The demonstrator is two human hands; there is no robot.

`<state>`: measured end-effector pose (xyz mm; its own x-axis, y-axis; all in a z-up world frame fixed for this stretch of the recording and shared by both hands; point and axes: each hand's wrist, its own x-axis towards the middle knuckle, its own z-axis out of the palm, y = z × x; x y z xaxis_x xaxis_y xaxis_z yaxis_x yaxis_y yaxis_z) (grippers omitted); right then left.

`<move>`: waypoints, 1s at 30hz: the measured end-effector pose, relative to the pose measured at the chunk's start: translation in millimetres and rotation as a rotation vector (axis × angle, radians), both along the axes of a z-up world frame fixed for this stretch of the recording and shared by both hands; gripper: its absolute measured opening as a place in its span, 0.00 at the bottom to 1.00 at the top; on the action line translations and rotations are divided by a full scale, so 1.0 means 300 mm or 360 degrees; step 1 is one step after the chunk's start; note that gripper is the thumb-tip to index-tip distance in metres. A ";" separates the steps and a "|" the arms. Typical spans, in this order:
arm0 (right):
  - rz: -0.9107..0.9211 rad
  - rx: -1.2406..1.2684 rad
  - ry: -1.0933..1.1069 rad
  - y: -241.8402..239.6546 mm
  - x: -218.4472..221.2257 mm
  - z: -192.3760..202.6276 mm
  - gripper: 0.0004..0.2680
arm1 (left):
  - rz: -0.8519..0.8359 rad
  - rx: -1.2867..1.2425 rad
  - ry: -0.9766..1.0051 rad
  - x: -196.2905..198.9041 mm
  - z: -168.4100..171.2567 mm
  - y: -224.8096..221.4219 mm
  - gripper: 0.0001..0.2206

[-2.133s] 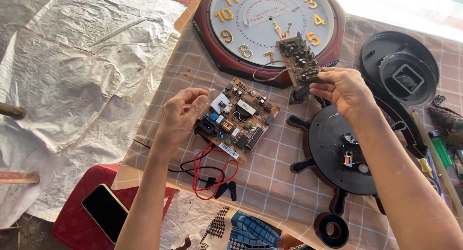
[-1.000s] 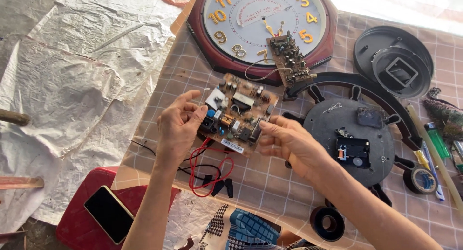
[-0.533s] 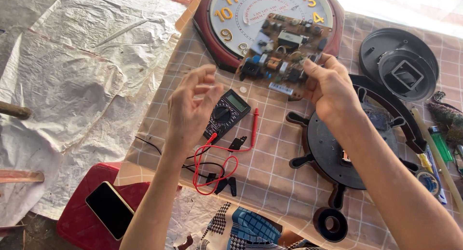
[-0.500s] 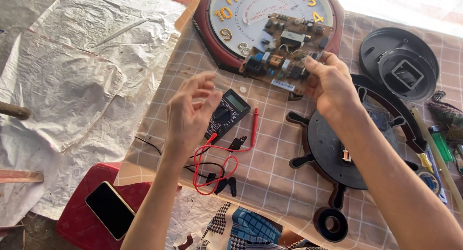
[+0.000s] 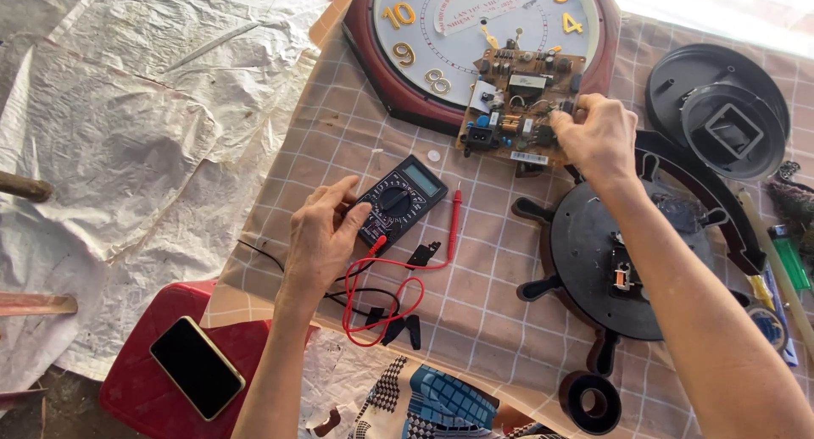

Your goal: Testing a circuit board and clock mechanism using a multimeter and disassembling the clock parts for inspection.

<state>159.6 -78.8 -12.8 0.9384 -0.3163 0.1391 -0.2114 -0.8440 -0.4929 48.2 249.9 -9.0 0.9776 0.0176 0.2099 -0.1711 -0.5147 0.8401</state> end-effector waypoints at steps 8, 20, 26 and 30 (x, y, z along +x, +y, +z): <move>0.0687 -0.0311 -0.0425 0.298 -0.359 0.134 0.09 | 0.0066 0.0127 0.0079 -0.065 0.002 -0.066 0.12; 0.0964 0.0216 -0.0181 0.265 -0.398 0.074 0.07 | 0.0067 0.0174 0.0371 -0.114 0.053 -0.133 0.14; 0.0673 0.0287 -0.0676 0.047 -0.602 0.338 0.08 | 0.0082 0.0109 0.0366 -0.123 0.007 -0.118 0.13; 0.0348 0.0074 -0.0819 -0.220 -0.807 0.158 0.09 | 0.0133 -0.0078 0.0424 -0.125 0.027 -0.126 0.13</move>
